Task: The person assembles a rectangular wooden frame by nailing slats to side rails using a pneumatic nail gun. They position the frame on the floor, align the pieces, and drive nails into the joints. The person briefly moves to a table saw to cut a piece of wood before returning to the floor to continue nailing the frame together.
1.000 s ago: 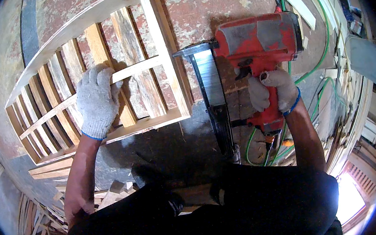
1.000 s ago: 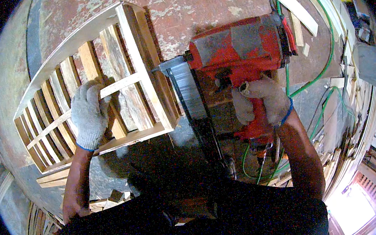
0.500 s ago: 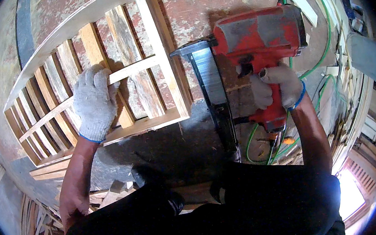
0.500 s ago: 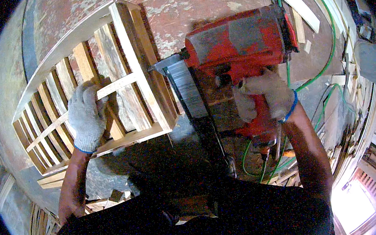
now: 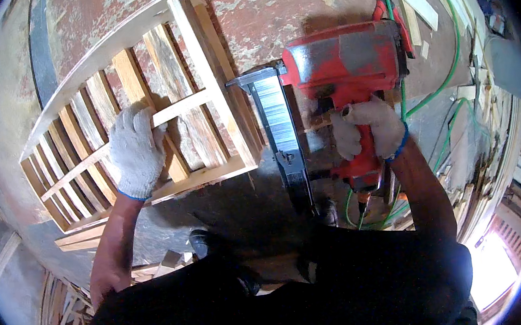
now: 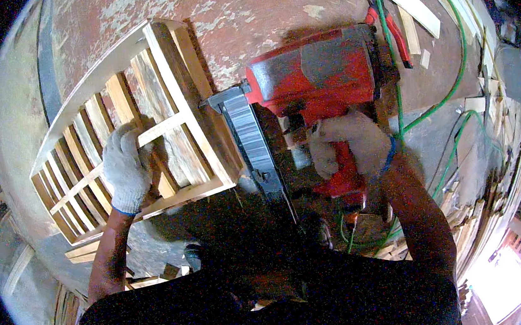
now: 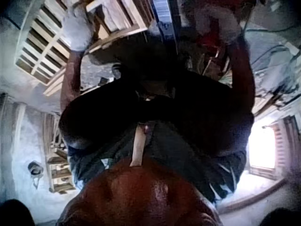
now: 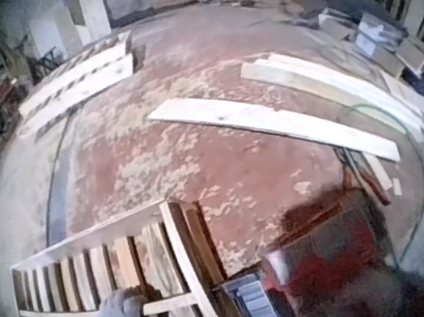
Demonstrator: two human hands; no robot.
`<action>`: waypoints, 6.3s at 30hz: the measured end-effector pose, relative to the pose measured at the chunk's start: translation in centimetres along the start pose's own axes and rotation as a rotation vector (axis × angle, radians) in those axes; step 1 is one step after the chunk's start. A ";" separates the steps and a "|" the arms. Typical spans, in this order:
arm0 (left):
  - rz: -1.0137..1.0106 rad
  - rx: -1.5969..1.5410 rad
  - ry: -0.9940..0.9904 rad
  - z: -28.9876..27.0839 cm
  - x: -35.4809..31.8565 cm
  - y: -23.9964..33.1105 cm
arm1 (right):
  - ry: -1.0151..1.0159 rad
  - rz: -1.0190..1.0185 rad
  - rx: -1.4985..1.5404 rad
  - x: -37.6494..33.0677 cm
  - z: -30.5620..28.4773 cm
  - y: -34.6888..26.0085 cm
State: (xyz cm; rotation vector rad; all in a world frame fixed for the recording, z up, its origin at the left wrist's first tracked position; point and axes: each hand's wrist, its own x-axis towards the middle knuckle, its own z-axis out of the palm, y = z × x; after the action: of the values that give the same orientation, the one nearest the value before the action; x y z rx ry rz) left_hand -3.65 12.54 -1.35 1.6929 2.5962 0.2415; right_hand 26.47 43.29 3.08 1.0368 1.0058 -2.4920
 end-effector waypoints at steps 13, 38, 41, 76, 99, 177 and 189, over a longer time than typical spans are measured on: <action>0.016 0.024 0.016 0.1 -0.1 0.2 | -0.093 0.020 0.222 -0.1 -0.6 2.6; -0.008 0.011 -0.017 0.4 -0.5 -0.1 | -0.141 0.072 0.301 0.2 -0.4 3.7; 0.017 0.002 0.004 0.2 -0.2 0.2 | -0.123 0.087 0.337 0.8 -1.0 5.0; -0.356 -0.488 -0.090 -19.4 -13.5 0.1 | 0.415 -0.146 -0.140 -2.2 -2.5 10.0; -0.196 0.110 0.689 -13.9 1.4 -8.8 | 0.442 -0.163 -0.173 -2.9 -2.6 10.4; -0.153 -0.050 0.036 -3.0 -1.4 3.6 | 0.318 -0.068 -0.166 -10.4 4.8 -11.0; -0.159 -0.046 0.026 -3.5 -1.7 3.6 | 0.326 -0.089 -0.055 -10.6 5.6 -11.4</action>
State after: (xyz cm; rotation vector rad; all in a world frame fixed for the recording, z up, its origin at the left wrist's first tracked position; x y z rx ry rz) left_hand -0.09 12.01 2.50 1.4694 2.7040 0.3167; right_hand 25.71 47.43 19.08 1.4426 1.2279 -2.3953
